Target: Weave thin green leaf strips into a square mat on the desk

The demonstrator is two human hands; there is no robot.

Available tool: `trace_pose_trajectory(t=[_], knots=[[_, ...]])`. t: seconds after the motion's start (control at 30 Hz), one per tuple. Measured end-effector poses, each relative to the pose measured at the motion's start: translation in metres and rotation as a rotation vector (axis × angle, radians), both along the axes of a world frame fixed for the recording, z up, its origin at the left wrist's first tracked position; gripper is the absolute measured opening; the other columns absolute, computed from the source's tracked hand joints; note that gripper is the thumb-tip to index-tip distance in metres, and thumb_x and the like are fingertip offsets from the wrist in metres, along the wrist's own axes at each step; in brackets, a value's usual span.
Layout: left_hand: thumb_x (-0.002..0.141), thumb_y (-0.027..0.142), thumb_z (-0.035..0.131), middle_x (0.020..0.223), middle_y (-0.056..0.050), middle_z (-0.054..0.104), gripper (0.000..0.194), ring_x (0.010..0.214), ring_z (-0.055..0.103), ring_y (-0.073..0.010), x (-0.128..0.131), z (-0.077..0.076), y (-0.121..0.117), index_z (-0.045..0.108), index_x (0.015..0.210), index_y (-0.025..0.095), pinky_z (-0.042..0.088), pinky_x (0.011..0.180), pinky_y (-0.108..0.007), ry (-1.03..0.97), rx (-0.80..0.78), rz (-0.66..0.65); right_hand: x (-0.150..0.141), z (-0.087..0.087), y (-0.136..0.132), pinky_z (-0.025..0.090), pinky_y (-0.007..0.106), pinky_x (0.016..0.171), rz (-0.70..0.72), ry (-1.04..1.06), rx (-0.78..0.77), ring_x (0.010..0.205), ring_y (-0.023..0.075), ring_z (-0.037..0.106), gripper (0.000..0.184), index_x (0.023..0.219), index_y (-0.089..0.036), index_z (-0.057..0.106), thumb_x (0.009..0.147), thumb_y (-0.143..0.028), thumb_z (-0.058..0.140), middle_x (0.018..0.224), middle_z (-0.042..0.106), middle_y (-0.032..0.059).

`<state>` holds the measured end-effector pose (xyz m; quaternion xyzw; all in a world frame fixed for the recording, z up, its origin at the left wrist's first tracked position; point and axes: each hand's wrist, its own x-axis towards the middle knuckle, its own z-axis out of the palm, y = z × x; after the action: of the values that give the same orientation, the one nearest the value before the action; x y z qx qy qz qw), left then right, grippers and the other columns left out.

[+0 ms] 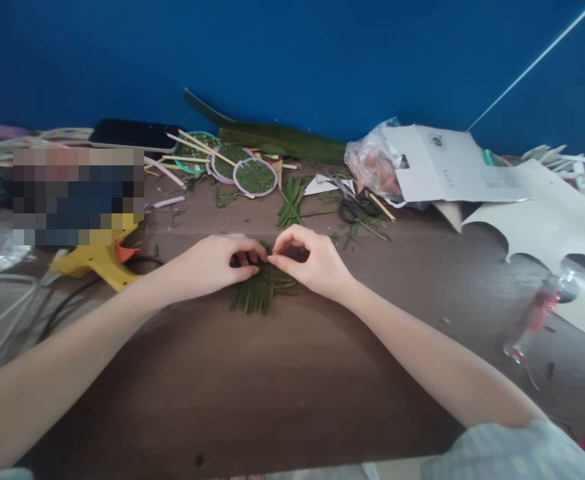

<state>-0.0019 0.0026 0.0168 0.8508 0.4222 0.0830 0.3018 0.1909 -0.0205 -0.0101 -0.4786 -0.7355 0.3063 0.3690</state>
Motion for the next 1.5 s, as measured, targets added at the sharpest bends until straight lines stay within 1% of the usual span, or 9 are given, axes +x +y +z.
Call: trace_pose_trajectory(t=[0.27,0.43,0.6,0.83,0.97,1.1,1.2,1.3,1.5], knots=[[0.073,0.026,0.05,0.086,0.001,0.065,0.023,0.073,0.058,-0.0146,0.001,0.003,-0.001,0.063,0.091,0.024,0.04,0.068,-0.025,0.031,-0.001,-0.009,0.002,-0.001,0.0,0.043,0.028,0.062,-0.005,0.027,0.008,0.064,0.0129,0.057,0.013,0.084,-0.02,0.056,0.075,-0.028,0.062,0.071,0.062,-0.0008],[0.072,0.023,0.052,0.086,0.001,0.063,0.02,0.075,0.057,-0.014,0.001,-0.001,-0.003,0.058,0.092,0.022,0.04,0.069,-0.025,0.029,0.024,-0.006,0.004,-0.002,0.004,0.038,0.027,0.061,0.005,-0.163,0.117,0.065,0.0136,0.047,0.003,0.075,-0.02,0.058,0.076,-0.022,0.059,0.063,0.05,-0.0012],[0.071,0.021,0.057,0.086,0.0,0.059,0.023,0.075,0.055,-0.0139,0.004,-0.004,-0.007,0.05,0.093,0.017,0.042,0.071,-0.026,0.028,0.06,0.016,0.004,-0.002,0.007,0.038,0.032,0.075,0.105,-0.319,0.161,0.079,0.0172,0.046,0.005,0.072,-0.018,0.057,0.071,-0.014,0.059,0.078,0.054,0.003],[0.077,0.021,0.052,0.089,-0.003,0.056,0.013,0.082,0.055,-0.0171,0.008,-0.003,-0.008,0.057,0.089,0.017,0.042,0.077,-0.03,0.122,0.225,-0.119,0.006,-0.001,0.008,0.038,0.033,0.077,0.057,-0.276,0.188,0.083,0.0182,0.047,0.006,0.073,-0.019,0.056,0.074,-0.014,0.054,0.081,0.056,0.0037],[0.077,0.019,0.051,0.082,-0.003,0.059,0.012,0.076,0.056,-0.017,0.009,-0.001,-0.011,0.059,0.085,0.017,0.042,0.072,-0.029,0.125,0.194,-0.026,0.003,0.009,-0.002,0.036,0.035,0.074,-0.012,-0.278,0.293,0.081,0.0187,0.049,0.01,0.076,-0.019,0.055,0.076,-0.012,0.048,0.079,0.058,0.0037],[0.074,0.016,0.049,0.073,-0.003,0.062,0.012,0.067,0.056,-0.0158,0.008,0.004,-0.014,0.06,0.08,0.016,0.041,0.065,-0.028,0.145,0.118,0.071,-0.008,0.016,-0.015,0.032,0.035,0.07,0.097,-0.486,0.307,0.079,0.0195,0.047,0.01,0.072,-0.018,0.056,0.077,-0.026,0.054,0.076,0.058,0.0037],[0.074,0.018,0.05,0.071,-0.002,0.061,0.009,0.066,0.056,-0.0154,0.006,0.006,-0.012,0.059,0.077,0.017,0.04,0.063,-0.027,0.139,0.089,0.078,-0.01,0.014,-0.018,0.031,0.035,0.072,0.127,-0.579,0.286,0.086,0.0209,0.046,0.01,0.074,-0.018,0.058,0.074,-0.028,0.059,0.083,0.058,0.0047],[0.075,0.021,0.053,0.076,-0.002,0.059,0.007,0.074,0.055,-0.0169,0.003,0.006,-0.009,0.057,0.078,0.016,0.04,0.068,-0.028,0.13,0.178,0.07,-0.007,0.008,-0.014,0.031,0.036,0.076,0.106,-0.591,0.276,0.095,0.0223,0.044,0.008,0.082,-0.021,0.062,0.075,-0.023,0.059,0.095,0.057,0.0056],[0.074,0.022,0.058,0.082,-0.004,0.055,0.011,0.082,0.053,-0.0191,0.003,0.001,-0.007,0.054,0.082,0.016,0.04,0.071,-0.029,0.165,0.221,0.048,-0.002,0.002,-0.008,0.031,0.037,0.078,-0.024,-0.537,0.351,0.102,0.0237,0.042,0.01,0.083,-0.023,0.064,0.079,-0.022,0.055,0.102,0.057,0.0052]])
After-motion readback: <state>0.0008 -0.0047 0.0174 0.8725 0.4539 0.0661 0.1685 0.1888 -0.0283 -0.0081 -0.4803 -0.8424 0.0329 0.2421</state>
